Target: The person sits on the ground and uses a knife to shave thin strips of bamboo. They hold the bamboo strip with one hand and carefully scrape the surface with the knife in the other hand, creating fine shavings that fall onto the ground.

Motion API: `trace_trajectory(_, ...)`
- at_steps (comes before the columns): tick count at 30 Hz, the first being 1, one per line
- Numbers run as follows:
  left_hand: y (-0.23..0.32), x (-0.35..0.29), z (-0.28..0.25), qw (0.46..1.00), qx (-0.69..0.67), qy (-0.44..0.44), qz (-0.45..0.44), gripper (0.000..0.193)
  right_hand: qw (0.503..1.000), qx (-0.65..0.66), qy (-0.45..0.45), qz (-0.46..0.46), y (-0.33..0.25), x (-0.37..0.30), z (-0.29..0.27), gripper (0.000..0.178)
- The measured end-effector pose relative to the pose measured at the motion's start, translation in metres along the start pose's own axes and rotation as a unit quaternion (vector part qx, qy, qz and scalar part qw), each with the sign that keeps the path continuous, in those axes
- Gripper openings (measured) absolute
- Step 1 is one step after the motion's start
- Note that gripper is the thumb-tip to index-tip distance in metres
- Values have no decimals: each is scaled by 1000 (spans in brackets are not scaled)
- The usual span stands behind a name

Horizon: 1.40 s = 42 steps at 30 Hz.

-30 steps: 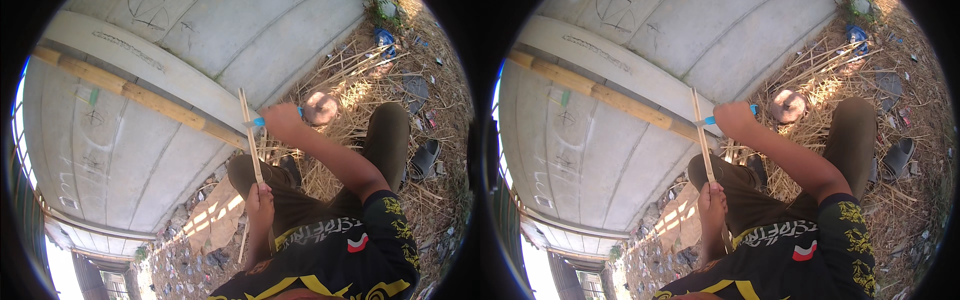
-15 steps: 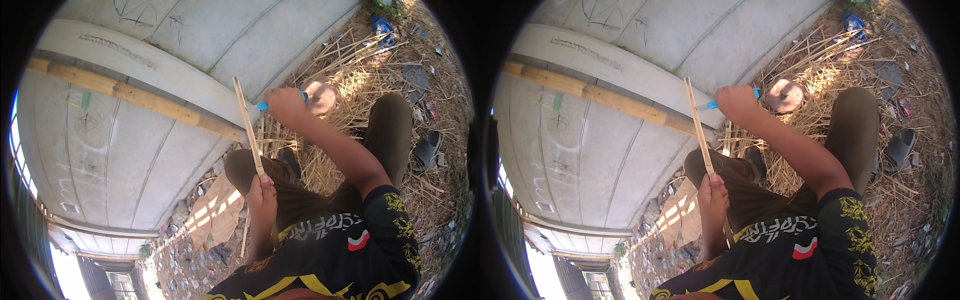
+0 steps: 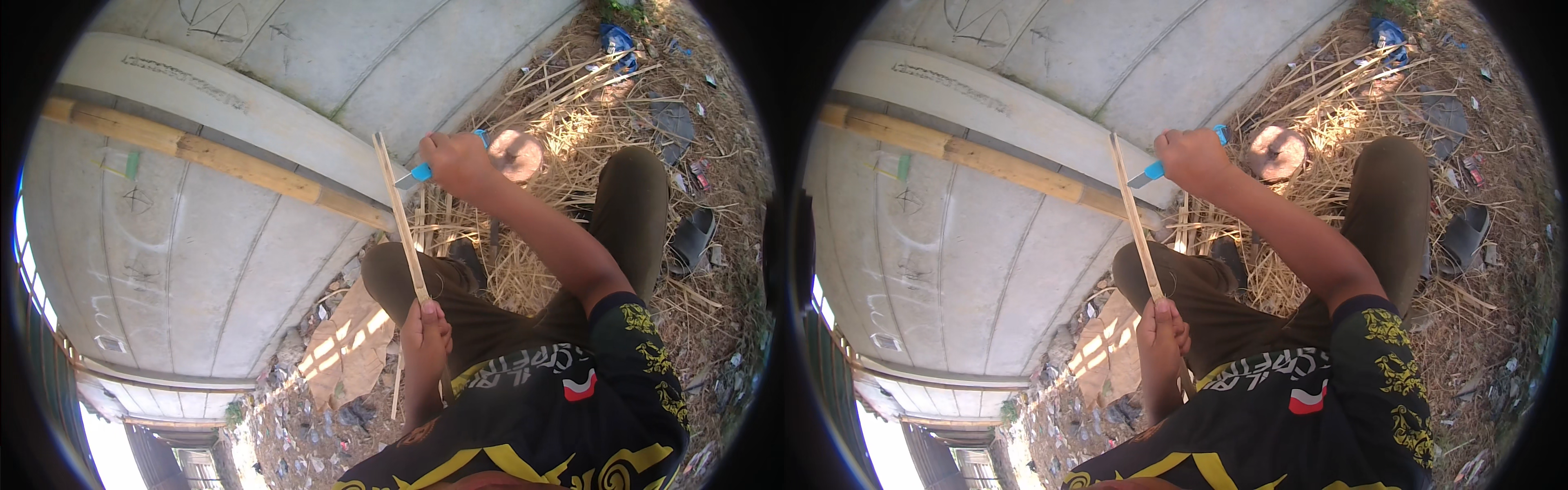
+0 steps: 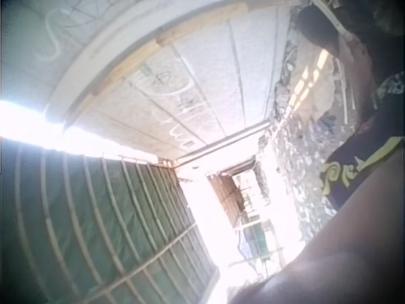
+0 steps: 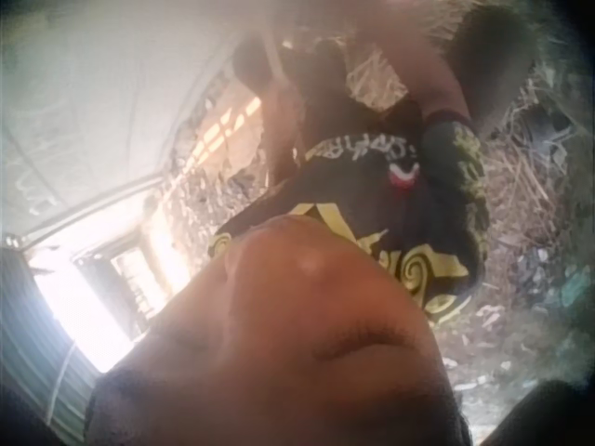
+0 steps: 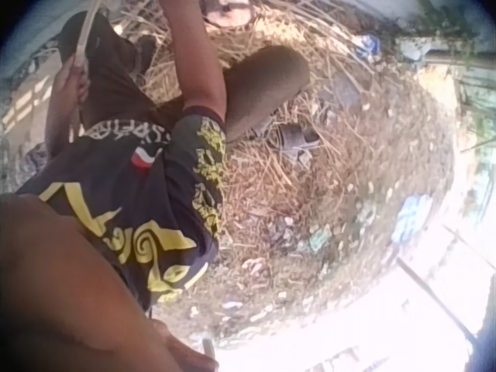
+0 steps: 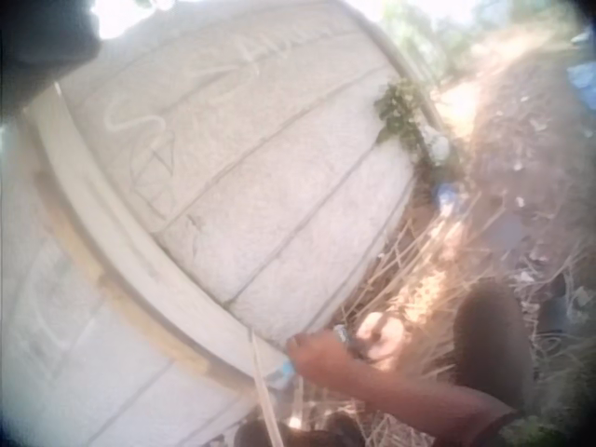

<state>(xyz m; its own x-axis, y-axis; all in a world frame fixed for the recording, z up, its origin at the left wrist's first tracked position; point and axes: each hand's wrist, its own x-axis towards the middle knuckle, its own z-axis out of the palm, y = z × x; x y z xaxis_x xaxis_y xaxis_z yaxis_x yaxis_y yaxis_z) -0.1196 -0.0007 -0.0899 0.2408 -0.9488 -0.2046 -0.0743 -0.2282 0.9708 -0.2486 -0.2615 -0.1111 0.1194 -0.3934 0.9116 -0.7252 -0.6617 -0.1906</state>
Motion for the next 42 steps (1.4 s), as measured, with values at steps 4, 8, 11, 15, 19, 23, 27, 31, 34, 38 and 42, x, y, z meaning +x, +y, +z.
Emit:
trace_trajectory(4, -7, -20, -4, 999, -1, -24, -30, 29, 992, -24, -70, 98, -6, 8, -4, 10)
trace_trajectory(8, -16, -29, -7, 997, -27, -57, -51, 29, 999, -11, 5, 45, 15, 5, -2, 10)
trace_trajectory(11, -27, -33, -15, 996, -34, -57, -55, 28, 999, -29, -6, 42, 7, 4, 0, 9)
trace_trajectory(15, -53, -59, -31, 986, -18, -107, -123, 26, 938, -125, -90, 309, 49, 18, -9, 11)
trace_trajectory(19, -70, -70, -52, 985, -44, -74, -148, 24, 893, -69, -7, 445, 97, 14, -41, 26)
trace_trajectory(23, -45, -38, -57, 997, -57, -36, -47, 24, 915, 101, -118, 372, 57, 33, -59, 32)
trace_trajectory(27, -17, 20, -45, 982, -172, -80, -8, 32, 934, 186, -209, 222, 4, 53, -73, 30)
trace_trajectory(31, 12, 101, -10, 937, -236, -252, -59, 29, 887, 287, -233, 276, 20, 30, -63, 35)
trace_trajectory(34, 22, 143, 18, 872, -288, -362, -159, 28, 675, 478, -268, 494, 30, 4, -72, 41)
trace_trajectory(38, 4, 180, 47, 816, -319, -455, -158, 29, 537, 555, -190, 607, 34, -20, -69, 47)
trace_trajectory(42, -11, 182, 45, 851, -335, -366, -173, 29, 585, 487, -206, 615, 24, -32, -73, 47)
